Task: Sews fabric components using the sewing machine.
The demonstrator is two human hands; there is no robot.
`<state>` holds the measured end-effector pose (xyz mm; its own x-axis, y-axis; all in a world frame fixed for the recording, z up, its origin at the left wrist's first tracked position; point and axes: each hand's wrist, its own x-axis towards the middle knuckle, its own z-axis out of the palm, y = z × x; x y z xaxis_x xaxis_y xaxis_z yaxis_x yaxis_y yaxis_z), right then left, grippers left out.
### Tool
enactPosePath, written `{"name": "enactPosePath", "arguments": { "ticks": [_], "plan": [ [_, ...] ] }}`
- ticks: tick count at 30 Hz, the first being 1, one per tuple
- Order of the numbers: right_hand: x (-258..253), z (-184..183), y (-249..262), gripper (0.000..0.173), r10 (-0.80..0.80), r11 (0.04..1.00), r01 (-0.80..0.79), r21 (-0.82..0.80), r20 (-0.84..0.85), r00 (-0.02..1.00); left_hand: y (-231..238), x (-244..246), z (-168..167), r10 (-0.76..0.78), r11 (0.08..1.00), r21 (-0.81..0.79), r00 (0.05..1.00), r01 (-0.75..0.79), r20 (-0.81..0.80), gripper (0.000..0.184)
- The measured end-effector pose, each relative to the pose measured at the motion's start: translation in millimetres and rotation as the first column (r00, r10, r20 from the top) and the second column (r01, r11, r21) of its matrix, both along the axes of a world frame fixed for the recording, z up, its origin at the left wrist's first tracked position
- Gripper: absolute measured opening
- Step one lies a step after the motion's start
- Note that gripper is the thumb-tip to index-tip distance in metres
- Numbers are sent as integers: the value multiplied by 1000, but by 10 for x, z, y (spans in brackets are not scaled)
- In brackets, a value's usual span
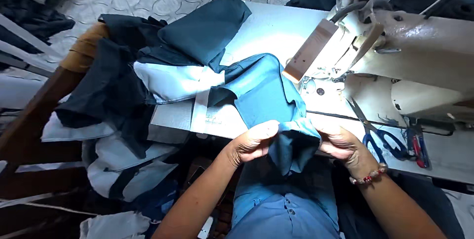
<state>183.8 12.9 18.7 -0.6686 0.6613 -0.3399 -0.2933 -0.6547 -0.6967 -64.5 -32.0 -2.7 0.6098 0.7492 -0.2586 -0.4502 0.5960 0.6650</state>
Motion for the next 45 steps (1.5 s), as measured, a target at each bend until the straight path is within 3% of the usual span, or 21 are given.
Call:
{"name": "enactPosePath", "arguments": {
  "ticks": [3,5,6,8,11,13,16,17,18,20,22,24,26,28,31,34,36,38,42,43,45],
  "plan": [
    [32,83,110,6,134,991,-132,-21,120,984,-9,-79,-26,-45,999,-25,999,44,-11,15],
    [19,124,191,10,265,964,-267,-16,184,946,5,-153,-25,-129,991,25,990,130,-51,32],
    [12,134,229,16,328,943,-333,-12,203,923,20,-175,-16,-170,983,60,983,174,-63,31],
    [11,141,305,24,419,899,-436,29,229,879,59,-203,-17,-228,968,92,971,234,-73,2],
    [42,228,380,27,471,838,-532,122,330,818,107,-278,-28,-293,949,119,956,293,-18,14],
    [70,339,396,22,488,781,-599,175,427,761,132,-327,97,-312,924,155,924,349,-221,19],
    [-2,468,413,4,574,514,-828,224,628,526,255,-424,426,-386,723,247,674,645,-630,5],
    [-65,463,404,14,538,369,-885,284,711,453,312,-421,528,-376,627,219,537,747,-755,10],
    [-130,433,384,21,431,223,-904,365,795,427,351,-393,618,-292,548,179,387,817,-874,17],
    [-259,311,319,16,-56,-35,-878,478,876,479,418,-347,706,73,467,105,80,878,-994,21],
    [-428,73,323,6,-513,-131,-827,546,677,528,518,-353,640,409,544,80,-181,835,-894,27],
    [-570,-37,415,9,-668,-154,-806,571,541,511,607,-350,503,540,610,82,-337,788,-771,51],
    [-598,-92,456,12,-696,-147,-815,561,527,488,540,-254,369,551,624,38,-406,780,-729,56],
    [-575,-196,485,14,-687,-162,-803,573,519,509,374,-188,160,682,530,88,-362,843,-635,41],
    [-541,-459,586,14,-699,-295,-718,631,370,612,205,-164,-8,874,255,259,-108,931,-473,31],
    [-488,-614,567,20,-730,-475,-668,574,167,663,226,-72,11,858,109,320,73,941,-508,24],
    [-425,-694,520,25,-774,-516,-691,507,70,629,308,-59,-100,832,7,407,220,914,-509,16],
    [-340,-719,484,25,-813,-473,-730,493,76,578,351,-55,-186,798,19,505,291,863,-527,21],
    [-213,-583,388,25,-853,-225,-777,588,266,448,288,12,-81,725,273,528,188,804,-662,29],
    [-224,-572,355,24,-841,-224,-751,621,267,471,283,45,-58,722,293,502,156,814,-674,28],
    [-261,-599,257,25,-799,-252,-690,679,256,544,303,84,-94,786,203,528,184,824,-590,21]
  ]
}}
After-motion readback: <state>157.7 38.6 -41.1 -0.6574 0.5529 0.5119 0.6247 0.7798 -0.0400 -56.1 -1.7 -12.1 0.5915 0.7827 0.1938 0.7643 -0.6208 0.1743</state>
